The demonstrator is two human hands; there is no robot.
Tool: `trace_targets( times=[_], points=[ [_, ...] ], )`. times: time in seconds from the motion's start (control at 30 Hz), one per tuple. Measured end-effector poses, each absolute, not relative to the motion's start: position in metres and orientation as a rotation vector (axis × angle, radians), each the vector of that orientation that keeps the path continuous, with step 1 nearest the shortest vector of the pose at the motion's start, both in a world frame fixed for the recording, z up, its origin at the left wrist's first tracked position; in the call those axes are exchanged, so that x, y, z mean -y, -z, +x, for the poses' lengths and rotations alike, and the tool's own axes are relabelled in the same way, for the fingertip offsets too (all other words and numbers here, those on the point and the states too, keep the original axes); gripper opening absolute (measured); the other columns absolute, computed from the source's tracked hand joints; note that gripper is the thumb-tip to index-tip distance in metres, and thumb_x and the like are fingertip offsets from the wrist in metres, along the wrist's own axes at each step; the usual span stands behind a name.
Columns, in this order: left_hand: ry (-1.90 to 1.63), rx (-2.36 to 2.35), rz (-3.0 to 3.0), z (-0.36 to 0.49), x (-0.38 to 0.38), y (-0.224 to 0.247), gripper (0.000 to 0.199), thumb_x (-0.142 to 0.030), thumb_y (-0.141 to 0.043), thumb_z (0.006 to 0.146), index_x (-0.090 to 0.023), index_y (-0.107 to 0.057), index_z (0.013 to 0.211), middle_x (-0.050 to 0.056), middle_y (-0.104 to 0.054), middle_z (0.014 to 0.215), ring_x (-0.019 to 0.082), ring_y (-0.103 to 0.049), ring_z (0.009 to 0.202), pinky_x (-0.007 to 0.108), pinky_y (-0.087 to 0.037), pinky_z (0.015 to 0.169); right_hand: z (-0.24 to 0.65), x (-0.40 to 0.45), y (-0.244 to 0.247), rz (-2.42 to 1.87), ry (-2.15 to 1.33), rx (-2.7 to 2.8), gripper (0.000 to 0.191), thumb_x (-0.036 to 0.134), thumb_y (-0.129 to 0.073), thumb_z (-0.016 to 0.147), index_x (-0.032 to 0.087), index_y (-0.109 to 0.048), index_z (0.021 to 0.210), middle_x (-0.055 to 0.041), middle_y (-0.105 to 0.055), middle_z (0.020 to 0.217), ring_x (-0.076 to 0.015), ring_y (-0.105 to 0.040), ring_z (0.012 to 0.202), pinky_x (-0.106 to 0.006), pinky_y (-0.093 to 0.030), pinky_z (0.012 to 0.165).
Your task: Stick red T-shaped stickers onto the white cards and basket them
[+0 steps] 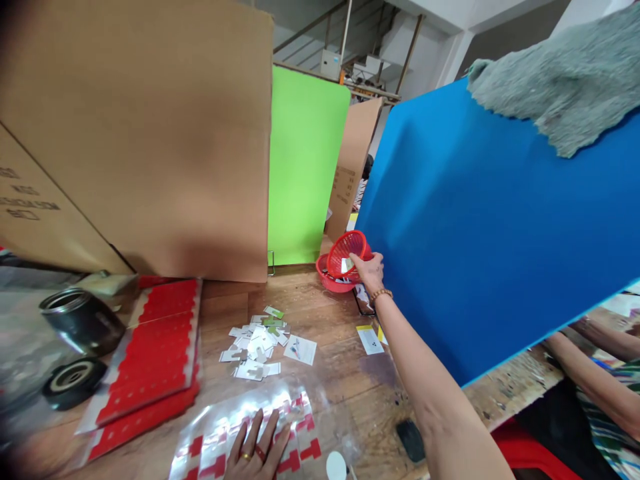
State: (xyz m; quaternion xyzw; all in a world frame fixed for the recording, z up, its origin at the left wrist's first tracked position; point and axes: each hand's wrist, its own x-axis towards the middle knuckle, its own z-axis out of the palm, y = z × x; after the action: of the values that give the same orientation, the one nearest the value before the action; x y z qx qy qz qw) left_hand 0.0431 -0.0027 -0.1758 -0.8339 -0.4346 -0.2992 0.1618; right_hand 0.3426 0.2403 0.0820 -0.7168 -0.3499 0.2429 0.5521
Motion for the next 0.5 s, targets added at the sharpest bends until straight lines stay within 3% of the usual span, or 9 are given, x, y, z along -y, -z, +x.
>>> trace_targets(
  times=[0.13,0.33,0.5],
  points=[
    [0.797,1.248,-2.398,0.042,0.004,0.174,0.069,-0.07,-0.06,0.068,-0.032,-0.059,0.125,0.006,-0.065,0.124,0.033,-0.054,0.115,0.048,-0.025,0.105,0.34,-0.259,-0.082,-1.902,-0.282,0.98,0.08,0.039,-0.078,0.062,0.015,-0.04,0.128,-0.0214,-0.043,0.128,-0.0348,-0.051,0.114,-0.041,-0.042,0.092],
    [0.733,1.28,-2.428,0.04,0.006,0.17,0.064,-0.062,-0.066,0.068,-0.033,-0.059,0.125,0.004,-0.063,0.127,0.033,-0.049,0.12,0.047,-0.029,0.101,0.33,-0.266,-0.073,-1.95,-0.112,1.233,0.072,0.034,-0.078,0.061,0.02,-0.045,0.123,-0.0135,-0.043,0.121,-0.0361,-0.052,0.11,-0.041,-0.04,0.089],
    [0.703,1.278,-2.443,0.04,0.007,0.164,0.063,-0.052,-0.07,0.068,-0.032,-0.057,0.127,0.005,-0.062,0.128,0.033,-0.049,0.12,0.048,-0.03,0.1,0.324,-0.259,-0.075,-1.868,-0.118,1.26,0.071,0.029,-0.078,0.06,0.021,-0.045,0.123,-0.0128,-0.041,0.124,-0.0366,-0.046,0.116,-0.039,-0.04,0.088]
  ],
)
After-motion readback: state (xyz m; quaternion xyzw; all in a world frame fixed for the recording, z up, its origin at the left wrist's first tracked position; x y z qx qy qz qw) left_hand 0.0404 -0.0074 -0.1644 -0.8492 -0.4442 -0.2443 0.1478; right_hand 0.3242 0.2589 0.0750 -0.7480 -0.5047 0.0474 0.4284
